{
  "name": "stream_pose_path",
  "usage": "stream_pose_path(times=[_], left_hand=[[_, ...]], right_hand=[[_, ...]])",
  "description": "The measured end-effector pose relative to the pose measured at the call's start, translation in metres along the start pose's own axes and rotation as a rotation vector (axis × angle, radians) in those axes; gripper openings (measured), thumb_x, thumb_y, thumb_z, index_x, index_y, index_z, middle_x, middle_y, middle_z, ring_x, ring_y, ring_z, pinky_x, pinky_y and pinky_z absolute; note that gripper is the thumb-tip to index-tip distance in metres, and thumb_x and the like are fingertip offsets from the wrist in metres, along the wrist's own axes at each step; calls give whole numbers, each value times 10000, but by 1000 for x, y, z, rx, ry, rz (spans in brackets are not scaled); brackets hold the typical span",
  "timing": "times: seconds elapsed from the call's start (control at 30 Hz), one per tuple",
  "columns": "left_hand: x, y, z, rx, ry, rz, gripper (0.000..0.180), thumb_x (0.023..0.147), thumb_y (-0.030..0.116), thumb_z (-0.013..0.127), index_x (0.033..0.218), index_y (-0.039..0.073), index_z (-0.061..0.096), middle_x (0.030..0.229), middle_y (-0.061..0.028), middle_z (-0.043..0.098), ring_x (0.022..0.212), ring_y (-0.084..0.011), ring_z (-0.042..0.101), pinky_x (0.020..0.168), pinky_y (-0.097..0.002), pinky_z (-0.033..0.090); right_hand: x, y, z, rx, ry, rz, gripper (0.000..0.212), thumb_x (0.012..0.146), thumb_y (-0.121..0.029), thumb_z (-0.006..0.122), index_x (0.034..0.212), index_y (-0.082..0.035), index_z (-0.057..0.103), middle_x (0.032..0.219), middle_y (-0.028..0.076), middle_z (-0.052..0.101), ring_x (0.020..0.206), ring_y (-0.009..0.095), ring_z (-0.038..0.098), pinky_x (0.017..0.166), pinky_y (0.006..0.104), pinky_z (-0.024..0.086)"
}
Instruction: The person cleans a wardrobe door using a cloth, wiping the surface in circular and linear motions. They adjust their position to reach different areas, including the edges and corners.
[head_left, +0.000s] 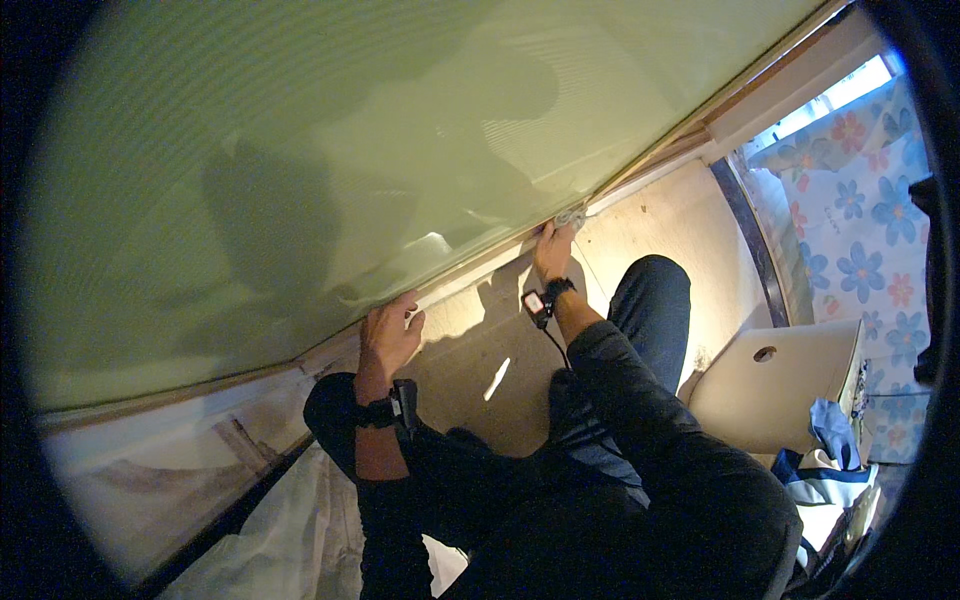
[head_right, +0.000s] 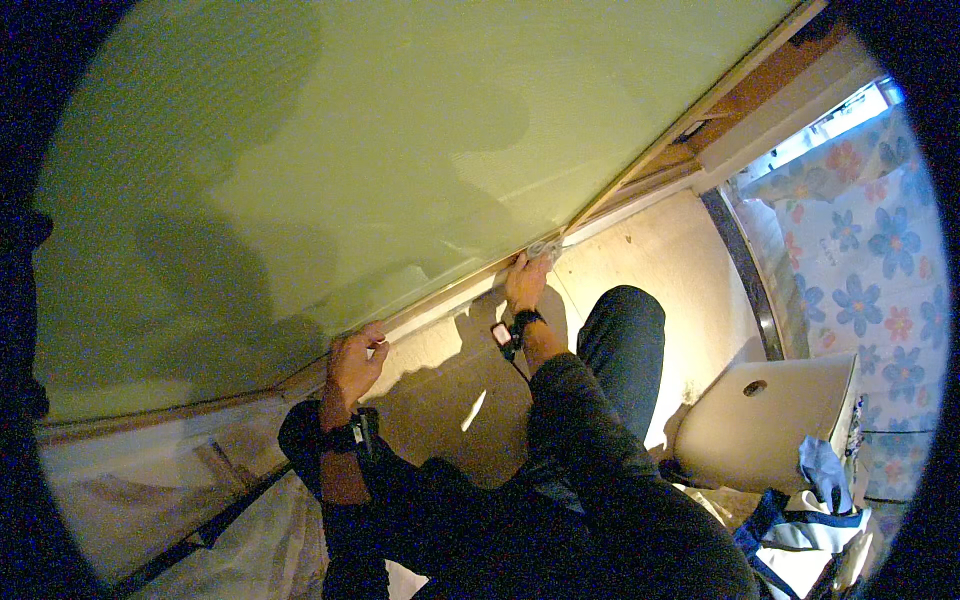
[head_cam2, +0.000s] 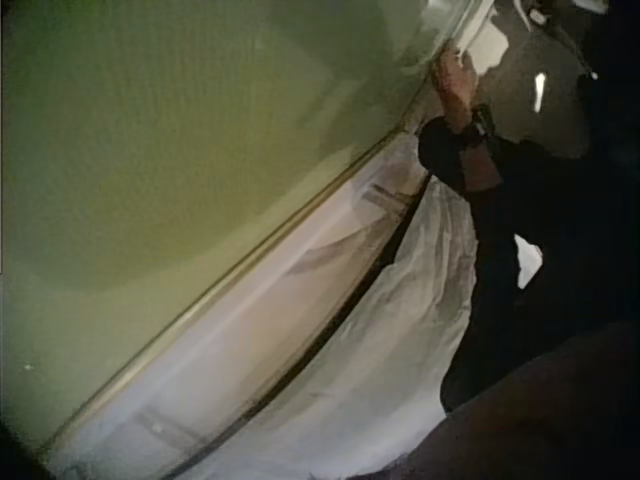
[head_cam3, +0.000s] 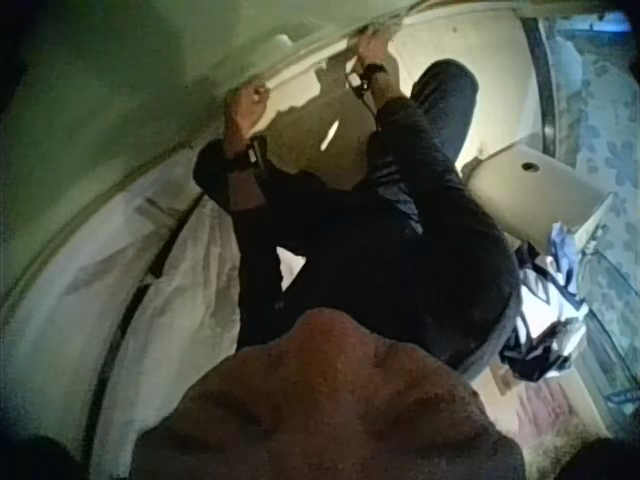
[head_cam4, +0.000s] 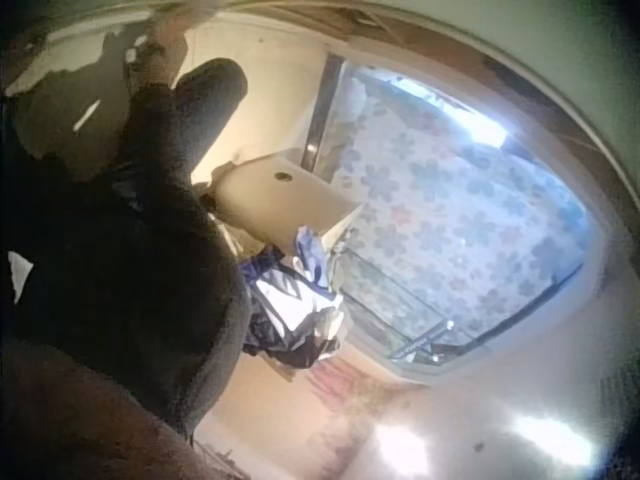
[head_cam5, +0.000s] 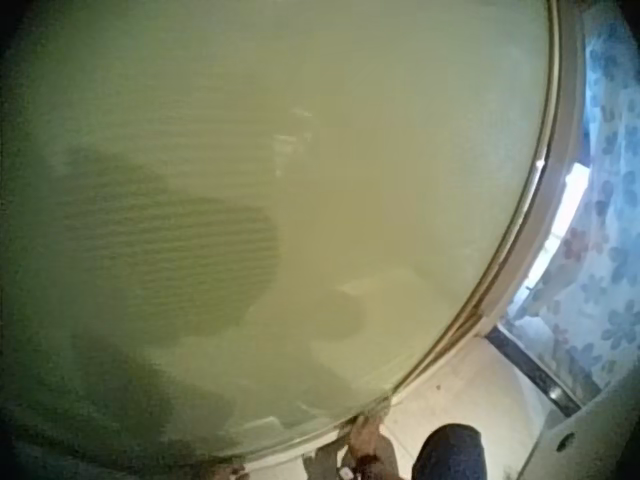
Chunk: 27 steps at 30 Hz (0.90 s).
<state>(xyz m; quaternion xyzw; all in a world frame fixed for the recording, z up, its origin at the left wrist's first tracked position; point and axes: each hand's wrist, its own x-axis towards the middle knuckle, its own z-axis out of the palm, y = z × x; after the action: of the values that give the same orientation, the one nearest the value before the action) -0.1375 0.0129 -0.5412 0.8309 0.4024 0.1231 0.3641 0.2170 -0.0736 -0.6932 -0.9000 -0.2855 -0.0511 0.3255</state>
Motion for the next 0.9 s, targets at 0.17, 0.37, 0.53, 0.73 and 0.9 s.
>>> stream_pose_path(times=[0.17,0.37,0.53,0.73,0.9], left_hand=[[-2,-2,-1,4,8,-25,294,851,150,661,1124,41,660,994,-157,719,898,-307,706,812,-394,545],[0,-6,4,3,-44,-29,365,866,198,642,1210,77,621,1021,-154,701,922,-374,662,819,-452,522],[11,13,3,58,-88,5,345,862,178,644,1188,64,636,1017,-164,701,920,-373,665,812,-445,525],[11,22,9,46,-13,61,305,858,151,638,1133,19,656,981,-195,696,894,-376,667,798,-440,526],[7,14,9,33,-41,3,308,853,148,645,1130,15,653,971,-197,696,902,-373,666,809,-442,520]], right_hand=[[-16,-18,-9,161,-62,76,598,988,-303,430,1420,103,357,1519,292,282,1419,417,261,1176,412,221],[10,-22,-18,491,125,451,451,997,-306,468,1174,100,549,1185,257,606,1100,339,582,961,385,432],[7,-34,-25,602,129,523,396,979,-281,508,1104,88,577,1089,245,628,1013,315,606,899,376,458],[7,-25,-22,297,-84,600,440,854,-127,569,1240,78,515,1145,274,612,1062,369,602,917,407,467],[27,-35,-7,458,224,711,352,850,-138,583,1158,31,597,1044,284,667,975,437,641,861,478,504]])
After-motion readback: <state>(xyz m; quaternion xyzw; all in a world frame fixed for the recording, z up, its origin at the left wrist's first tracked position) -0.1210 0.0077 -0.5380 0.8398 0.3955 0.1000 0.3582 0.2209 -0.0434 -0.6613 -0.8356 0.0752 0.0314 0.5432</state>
